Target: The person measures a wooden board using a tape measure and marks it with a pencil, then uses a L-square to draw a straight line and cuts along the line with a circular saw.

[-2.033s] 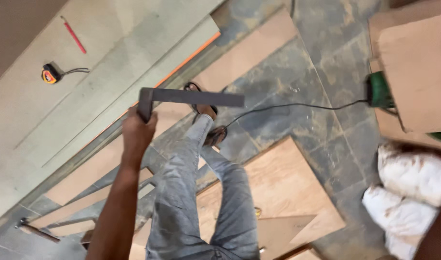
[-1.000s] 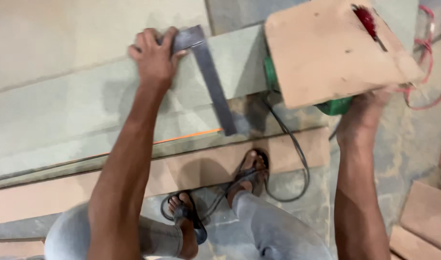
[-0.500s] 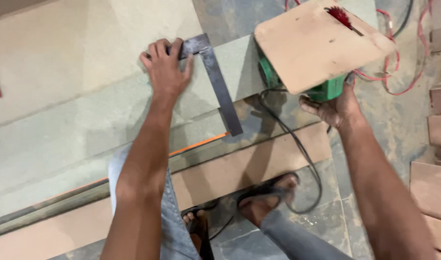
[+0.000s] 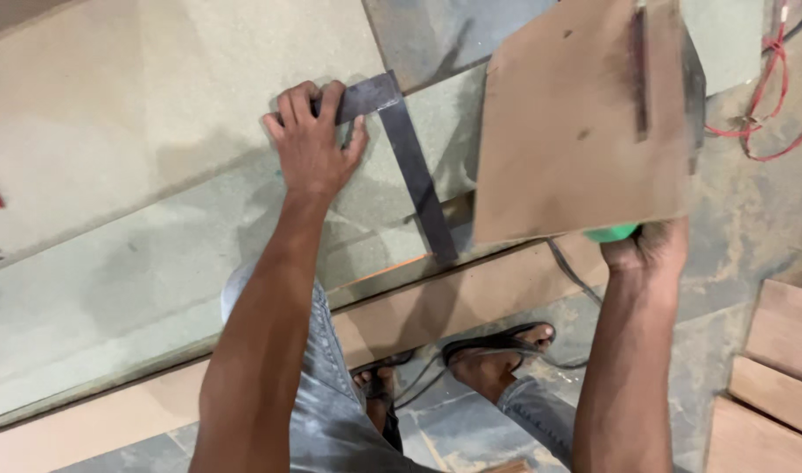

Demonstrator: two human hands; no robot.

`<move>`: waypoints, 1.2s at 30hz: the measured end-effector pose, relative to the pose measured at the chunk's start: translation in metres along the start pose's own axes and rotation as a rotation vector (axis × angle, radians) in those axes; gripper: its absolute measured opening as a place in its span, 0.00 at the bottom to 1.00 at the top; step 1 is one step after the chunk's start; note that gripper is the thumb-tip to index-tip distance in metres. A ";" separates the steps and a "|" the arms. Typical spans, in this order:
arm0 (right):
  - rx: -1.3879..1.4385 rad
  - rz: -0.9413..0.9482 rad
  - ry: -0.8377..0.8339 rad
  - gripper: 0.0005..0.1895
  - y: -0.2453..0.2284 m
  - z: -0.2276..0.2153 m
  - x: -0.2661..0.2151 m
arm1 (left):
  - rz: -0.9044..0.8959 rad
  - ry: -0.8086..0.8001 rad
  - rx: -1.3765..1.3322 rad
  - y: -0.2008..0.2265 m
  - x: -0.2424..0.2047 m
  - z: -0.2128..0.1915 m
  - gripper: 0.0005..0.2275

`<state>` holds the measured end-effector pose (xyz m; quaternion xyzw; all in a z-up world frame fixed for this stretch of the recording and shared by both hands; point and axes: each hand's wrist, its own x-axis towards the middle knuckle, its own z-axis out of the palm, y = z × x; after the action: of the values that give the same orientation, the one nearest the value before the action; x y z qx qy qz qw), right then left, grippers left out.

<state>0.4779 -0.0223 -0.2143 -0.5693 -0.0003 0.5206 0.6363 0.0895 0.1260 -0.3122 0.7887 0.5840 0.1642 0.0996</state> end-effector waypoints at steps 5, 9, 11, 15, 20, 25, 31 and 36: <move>0.059 0.037 -0.011 0.21 -0.011 0.054 -0.016 | 0.005 0.013 -0.005 -0.003 -0.006 -0.001 0.20; 0.053 0.085 0.087 0.23 -0.022 0.080 -0.028 | -0.005 -0.025 0.019 -0.005 -0.005 0.003 0.20; -0.061 0.068 -0.077 0.23 -0.028 0.081 -0.033 | 0.000 -0.025 0.023 -0.004 -0.005 0.002 0.20; -0.492 -0.167 -0.286 0.26 -0.043 0.097 -0.074 | 0.007 -0.011 0.011 -0.004 -0.006 0.001 0.20; -0.925 -0.387 -0.236 0.21 -0.061 0.113 -0.124 | 0.019 -0.011 0.003 -0.006 -0.006 0.003 0.19; -1.000 -0.375 -0.197 0.18 -0.048 0.059 -0.134 | 0.026 -0.020 0.001 -0.007 -0.007 0.004 0.19; -0.960 -0.288 -0.100 0.15 -0.013 0.017 -0.141 | 0.021 -0.028 0.030 -0.008 -0.006 0.006 0.20; -1.002 -0.324 -0.108 0.13 -0.004 0.010 -0.139 | 0.028 -0.024 0.034 -0.009 -0.003 0.004 0.19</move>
<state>0.4107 -0.1069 -0.1255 -0.7685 -0.3697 0.3804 0.3577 0.0822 0.1256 -0.3199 0.8002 0.5746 0.1461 0.0909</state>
